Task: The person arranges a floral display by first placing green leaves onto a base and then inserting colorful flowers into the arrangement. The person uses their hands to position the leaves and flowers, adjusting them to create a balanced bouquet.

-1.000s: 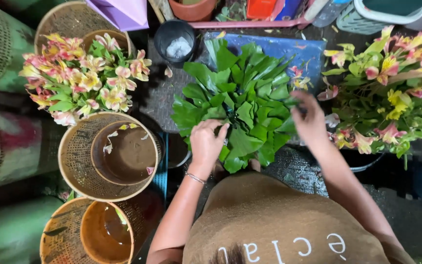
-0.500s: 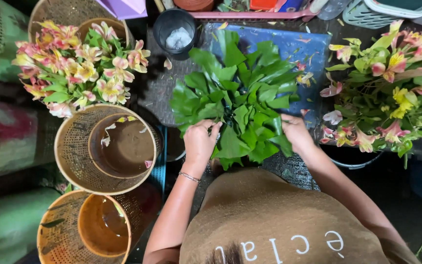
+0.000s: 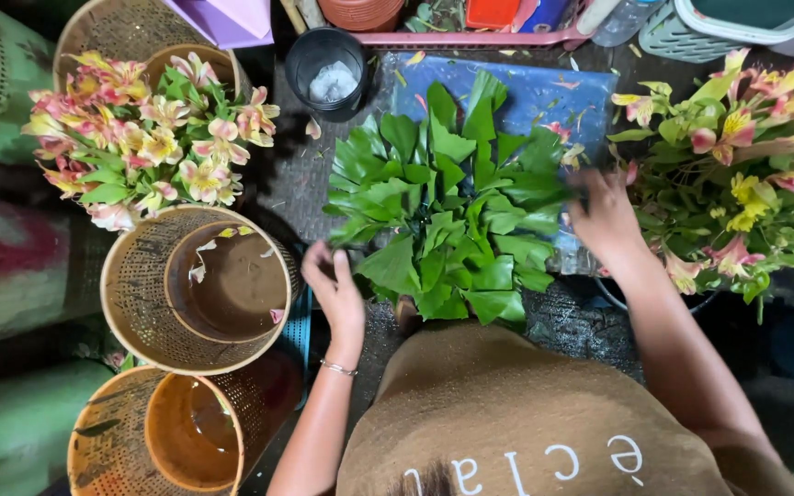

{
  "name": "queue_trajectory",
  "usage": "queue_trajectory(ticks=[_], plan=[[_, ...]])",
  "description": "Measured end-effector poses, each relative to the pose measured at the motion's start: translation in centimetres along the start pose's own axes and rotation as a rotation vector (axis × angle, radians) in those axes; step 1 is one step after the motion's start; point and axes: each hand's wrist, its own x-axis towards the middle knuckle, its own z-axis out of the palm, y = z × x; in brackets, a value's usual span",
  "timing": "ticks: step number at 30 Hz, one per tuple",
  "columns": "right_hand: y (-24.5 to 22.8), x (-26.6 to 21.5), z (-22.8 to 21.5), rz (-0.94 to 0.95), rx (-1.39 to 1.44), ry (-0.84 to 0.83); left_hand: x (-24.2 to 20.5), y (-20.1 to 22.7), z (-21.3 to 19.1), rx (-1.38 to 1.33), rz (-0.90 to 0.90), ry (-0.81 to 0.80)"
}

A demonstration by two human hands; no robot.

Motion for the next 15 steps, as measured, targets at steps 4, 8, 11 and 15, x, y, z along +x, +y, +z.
queue_trajectory(ticks=[4, 8, 11, 15], plan=[[-3.6, 5.3, 0.7, -0.269, 0.210, 0.139, -2.9, -5.8, 1.9, -0.269, -0.712, -0.318], [-6.8, 5.5, -0.1, -0.025, 0.295, -0.363, -2.5, -4.6, 4.1, -0.222, -0.602, -0.302], [-7.1, 4.4, 0.0, 0.157, 0.256, -0.547, -0.9, -3.7, 5.1, -0.187, -0.511, -0.290], [-8.5, -1.5, 1.5, 0.183, 0.127, -0.473, 3.4, -2.8, 5.3, -0.127, -0.382, -0.285]])
